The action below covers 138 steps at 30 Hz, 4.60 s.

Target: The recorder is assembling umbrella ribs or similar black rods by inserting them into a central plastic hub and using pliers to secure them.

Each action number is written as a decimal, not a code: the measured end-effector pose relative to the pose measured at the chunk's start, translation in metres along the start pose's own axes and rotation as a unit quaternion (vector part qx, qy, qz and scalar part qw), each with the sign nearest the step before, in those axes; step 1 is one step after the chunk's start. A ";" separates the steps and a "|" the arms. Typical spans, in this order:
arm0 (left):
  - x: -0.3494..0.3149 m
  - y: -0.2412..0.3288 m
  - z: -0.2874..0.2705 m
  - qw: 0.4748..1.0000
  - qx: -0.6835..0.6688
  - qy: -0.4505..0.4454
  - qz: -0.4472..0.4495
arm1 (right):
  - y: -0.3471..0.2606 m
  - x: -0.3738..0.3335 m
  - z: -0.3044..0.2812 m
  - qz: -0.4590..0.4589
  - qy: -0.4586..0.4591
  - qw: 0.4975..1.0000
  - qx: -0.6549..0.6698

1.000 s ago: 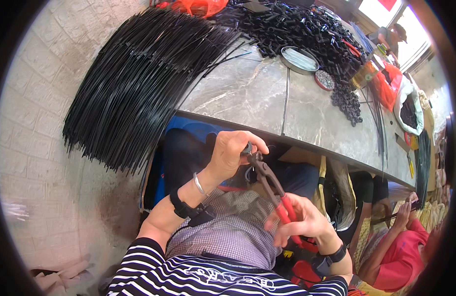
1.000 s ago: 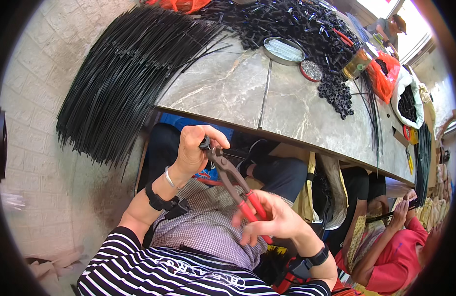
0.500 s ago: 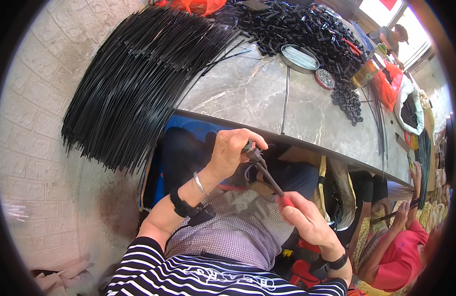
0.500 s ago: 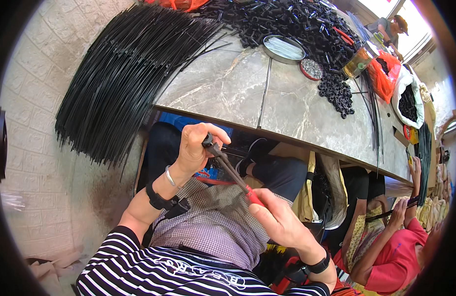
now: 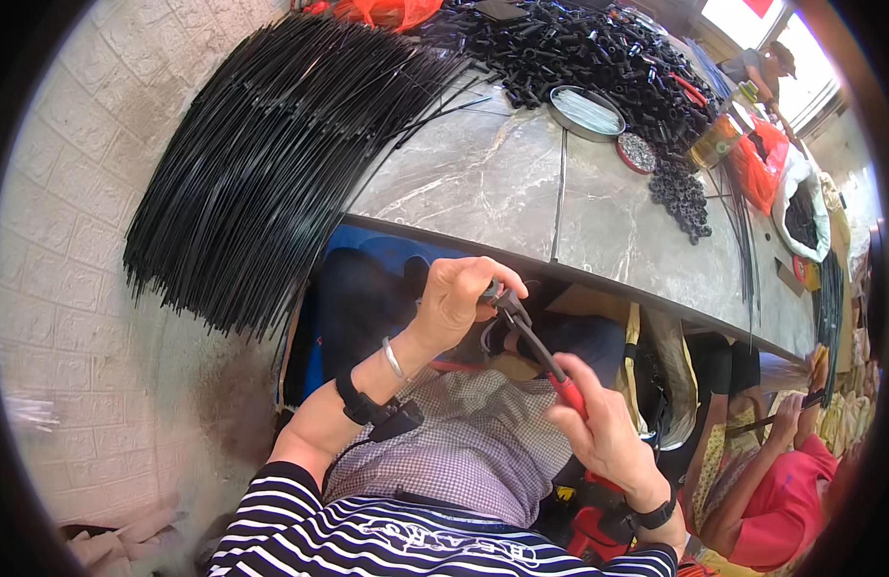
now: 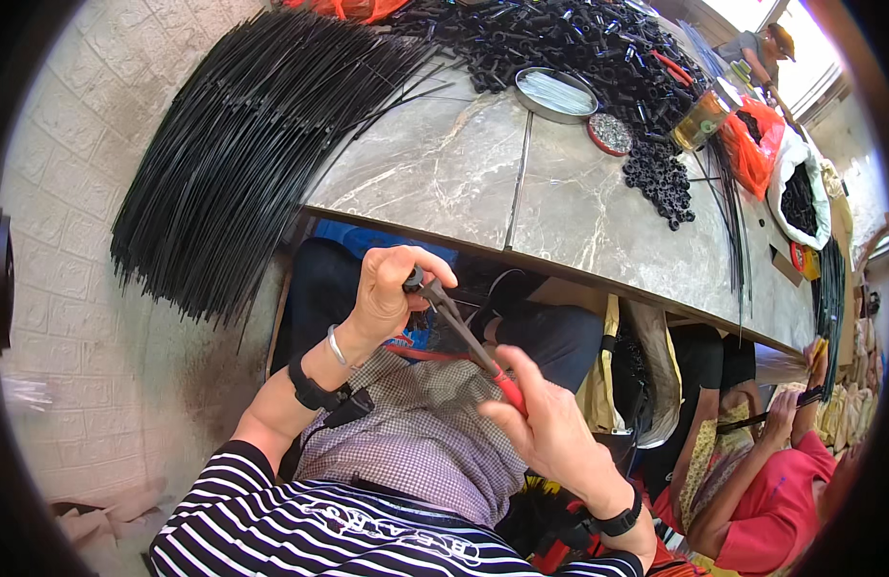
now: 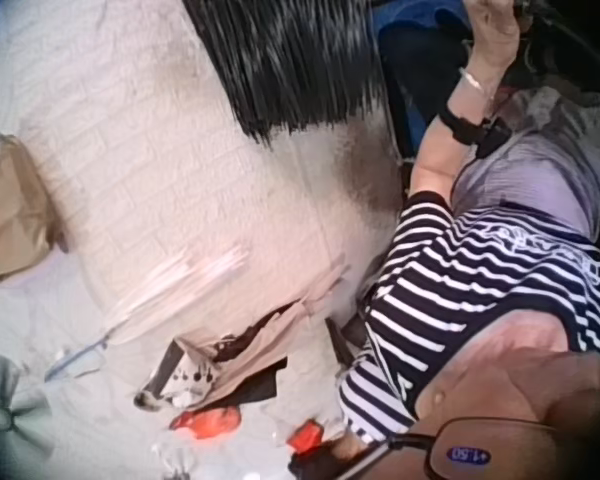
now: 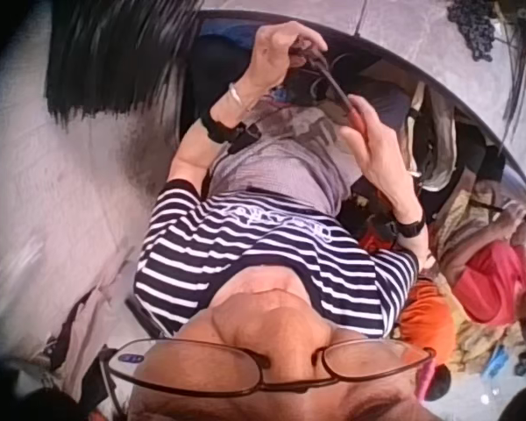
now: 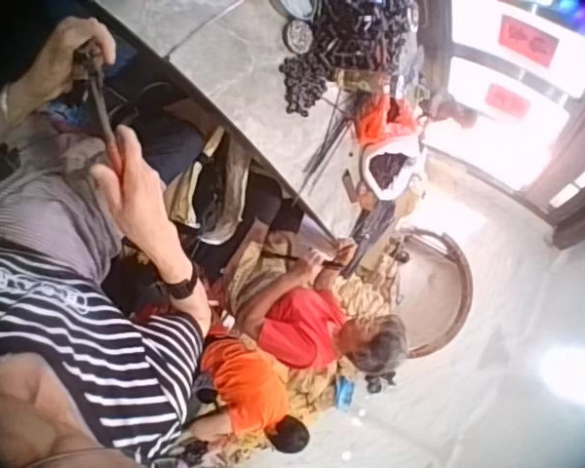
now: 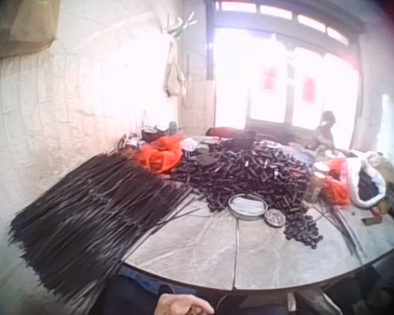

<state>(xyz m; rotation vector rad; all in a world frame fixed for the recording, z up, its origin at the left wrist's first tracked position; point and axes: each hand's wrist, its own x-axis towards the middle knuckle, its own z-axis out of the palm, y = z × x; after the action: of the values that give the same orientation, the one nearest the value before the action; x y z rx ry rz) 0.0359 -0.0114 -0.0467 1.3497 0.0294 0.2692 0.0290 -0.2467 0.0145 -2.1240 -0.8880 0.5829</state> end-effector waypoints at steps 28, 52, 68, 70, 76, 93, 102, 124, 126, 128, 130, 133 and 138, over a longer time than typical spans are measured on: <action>0.000 0.012 0.005 0.999 -0.030 -0.015 -0.009 | 0.006 0.009 0.010 0.026 -0.015 0.983 0.179; -0.002 0.012 0.000 1.000 -0.017 -0.017 -0.013 | -0.004 0.011 -0.009 0.100 -0.164 0.915 0.354; -0.005 0.008 0.007 1.000 0.009 -0.012 -0.007 | 0.004 0.007 0.010 0.101 -0.063 0.968 0.221; -0.003 0.003 0.000 1.000 0.013 0.003 -0.007 | 0.004 0.006 0.008 0.115 -0.091 0.956 0.253; 0.015 -0.005 -0.025 0.992 -0.085 -0.090 -0.001 | 0.006 0.012 0.004 0.059 -0.166 0.952 0.251; 0.027 -0.005 -0.035 0.973 -0.198 -0.114 0.026 | 0.083 0.109 -0.083 0.020 0.224 0.926 -0.303; 0.028 -0.026 -0.025 0.958 -0.230 -0.163 -0.040 | 0.150 0.219 -0.170 0.075 0.331 0.885 -0.319; 0.014 -0.026 -0.024 0.958 -0.232 -0.159 -0.054 | 0.129 0.186 -0.169 0.007 0.144 0.823 0.550; 0.008 -0.024 -0.022 0.960 -0.230 -0.153 -0.051 | 0.105 0.172 -0.148 -0.024 0.118 0.801 0.586; 0.004 -0.022 -0.021 0.961 -0.227 -0.153 -0.040 | 0.083 0.155 -0.127 -0.049 0.091 0.778 0.619; 0.000 -0.019 -0.019 0.966 -0.211 -0.147 -0.039 | 0.070 0.140 -0.104 -0.050 0.074 0.753 0.652; -0.008 -0.014 -0.018 0.968 -0.201 -0.143 -0.034 | 0.049 0.123 -0.074 -0.063 0.044 0.734 0.675; -0.022 -0.009 -0.020 0.969 -0.207 -0.136 -0.023 | 0.030 0.109 -0.040 -0.072 0.009 0.713 0.697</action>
<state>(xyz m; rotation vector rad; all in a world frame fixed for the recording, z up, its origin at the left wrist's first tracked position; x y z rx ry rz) 0.0125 0.0012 -0.0632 0.9578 -0.2156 0.0434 0.1380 -0.1979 0.0027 -0.6454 -0.3032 0.7740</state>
